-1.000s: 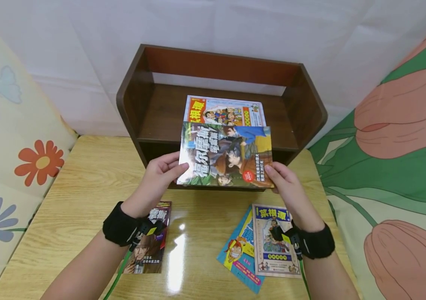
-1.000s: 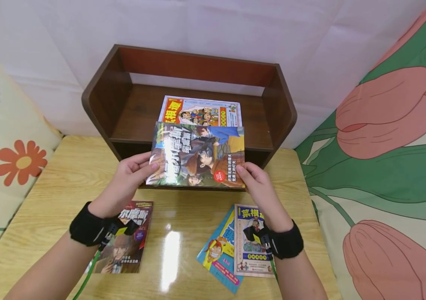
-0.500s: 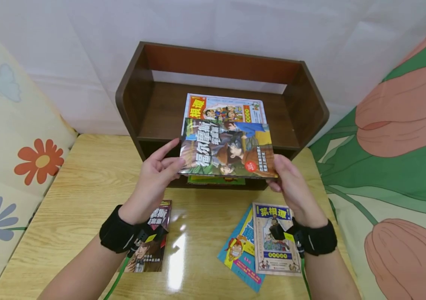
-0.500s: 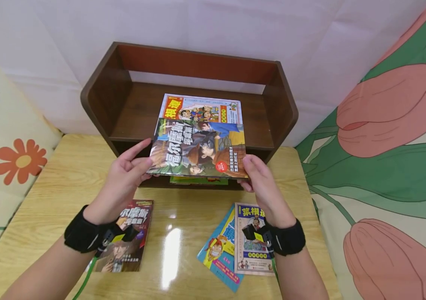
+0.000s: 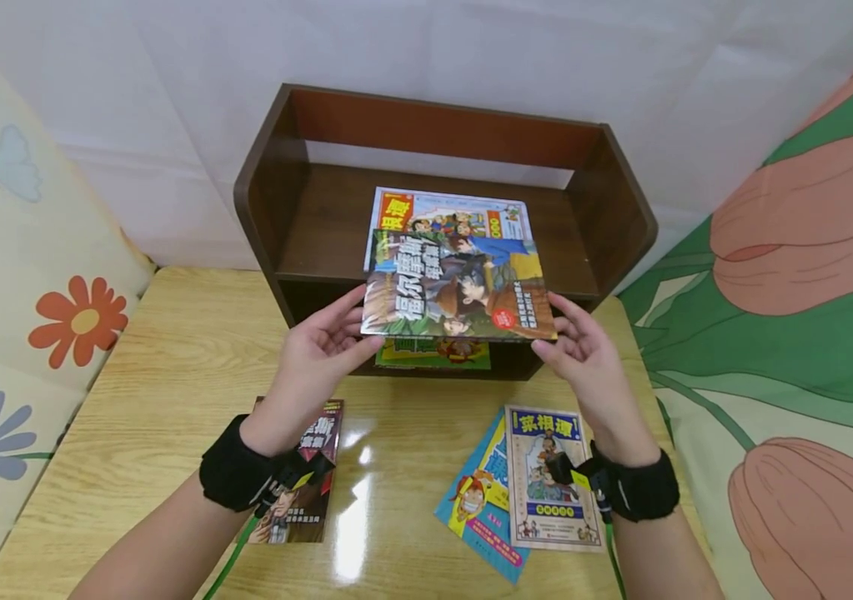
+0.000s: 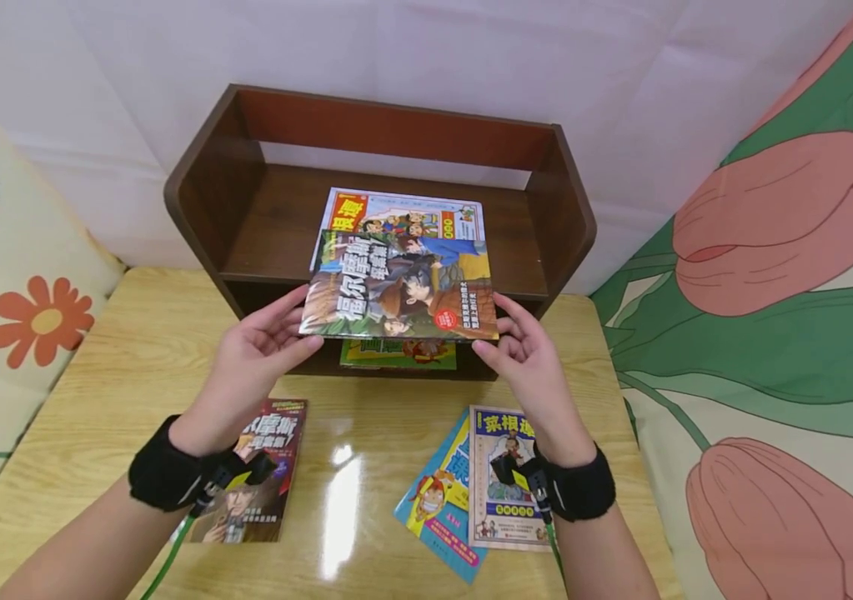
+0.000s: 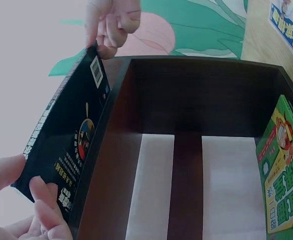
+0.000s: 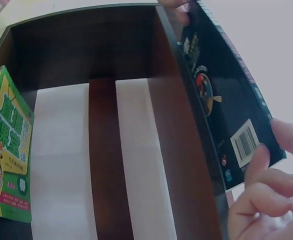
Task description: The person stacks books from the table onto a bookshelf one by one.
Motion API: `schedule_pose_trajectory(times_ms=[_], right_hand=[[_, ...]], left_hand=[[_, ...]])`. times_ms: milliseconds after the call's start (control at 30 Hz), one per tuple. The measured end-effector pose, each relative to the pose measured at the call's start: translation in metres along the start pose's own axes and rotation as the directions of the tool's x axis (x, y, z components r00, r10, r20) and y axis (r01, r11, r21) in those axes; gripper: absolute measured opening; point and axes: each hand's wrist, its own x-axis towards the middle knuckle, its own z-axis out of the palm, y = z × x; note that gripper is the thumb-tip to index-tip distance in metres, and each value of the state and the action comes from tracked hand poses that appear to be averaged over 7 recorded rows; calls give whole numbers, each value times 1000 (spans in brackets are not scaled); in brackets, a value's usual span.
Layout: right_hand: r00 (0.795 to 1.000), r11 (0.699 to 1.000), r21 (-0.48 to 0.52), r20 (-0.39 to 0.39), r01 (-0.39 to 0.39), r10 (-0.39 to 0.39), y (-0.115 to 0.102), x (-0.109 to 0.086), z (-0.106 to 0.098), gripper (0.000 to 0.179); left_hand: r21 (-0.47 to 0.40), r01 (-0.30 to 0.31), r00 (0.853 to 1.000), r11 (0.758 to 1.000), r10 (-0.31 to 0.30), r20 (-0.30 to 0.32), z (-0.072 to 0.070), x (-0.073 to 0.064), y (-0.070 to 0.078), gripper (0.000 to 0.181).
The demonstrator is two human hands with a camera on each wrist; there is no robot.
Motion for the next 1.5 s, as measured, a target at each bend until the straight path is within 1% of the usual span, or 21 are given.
schedule_pose_trajectory(times_ms=[133, 200, 267, 333, 433, 500, 567, 633, 733, 933, 1033, 1200, 1300, 1433, 1500], right_hand=[[997, 1000, -31, -76, -3, 1, 3, 5, 4, 59], [994, 998, -68, -111, 17, -25, 5, 8, 6, 58], [988, 991, -121, -141, 50, -67, 7, 12, 8, 55], [979, 975, -201, -163, 92, -126, 9, 16, 9, 53], [963, 933, -326, -167, 150, -213, 12, 22, 10, 49], [952, 903, -390, -162, 179, -258, 13, 25, 11, 47], [945, 877, -439, -159, 193, -287, 14, 29, 12, 46], [938, 855, -481, -164, 195, -307, 14, 31, 13, 46], [932, 827, -528, -168, 191, -322, 13, 34, 14, 46], [936, 773, -615, -157, 156, -314, 10, 41, 15, 49], [937, 742, -655, -152, 143, -315, 9, 44, 15, 50], [937, 692, -712, -148, 120, -315, 6, 48, 17, 54], [936, 652, -752, -150, 101, -319, 4, 50, 17, 55], [932, 589, -806, -165, 62, -324, 0, 53, 19, 56], [928, 554, -831, -170, 47, -333, -3, 54, 20, 55]], left_hand=[[64, -16, 999, 998, 19, -38, 1, 5, -1, 58], [107, -46, 997, 993, 51, -53, 1, 8, -3, 57], [189, -92, 992, 978, 106, -66, 2, 12, -5, 56], [287, -143, 983, 947, 170, -73, 2, 16, -6, 54], [436, -193, 965, 879, 251, -79, 3, 20, -4, 53], [502, -204, 957, 840, 278, -78, 3, 22, -2, 53], [552, -207, 953, 808, 294, -74, 4, 24, 0, 53], [590, -200, 952, 782, 297, -71, 5, 25, 2, 54], [627, -194, 951, 754, 301, -68, 6, 28, 4, 54], [681, -186, 947, 708, 315, -69, 9, 34, 10, 53], [720, -181, 945, 670, 321, -61, 10, 37, 13, 52], [783, -182, 939, 595, 341, -41, 9, 41, 18, 50], [810, -178, 941, 558, 339, -26, 8, 45, 21, 49], [832, -165, 949, 530, 316, -13, 8, 49, 24, 48], [848, -154, 954, 507, 301, -7, 7, 50, 27, 47]])
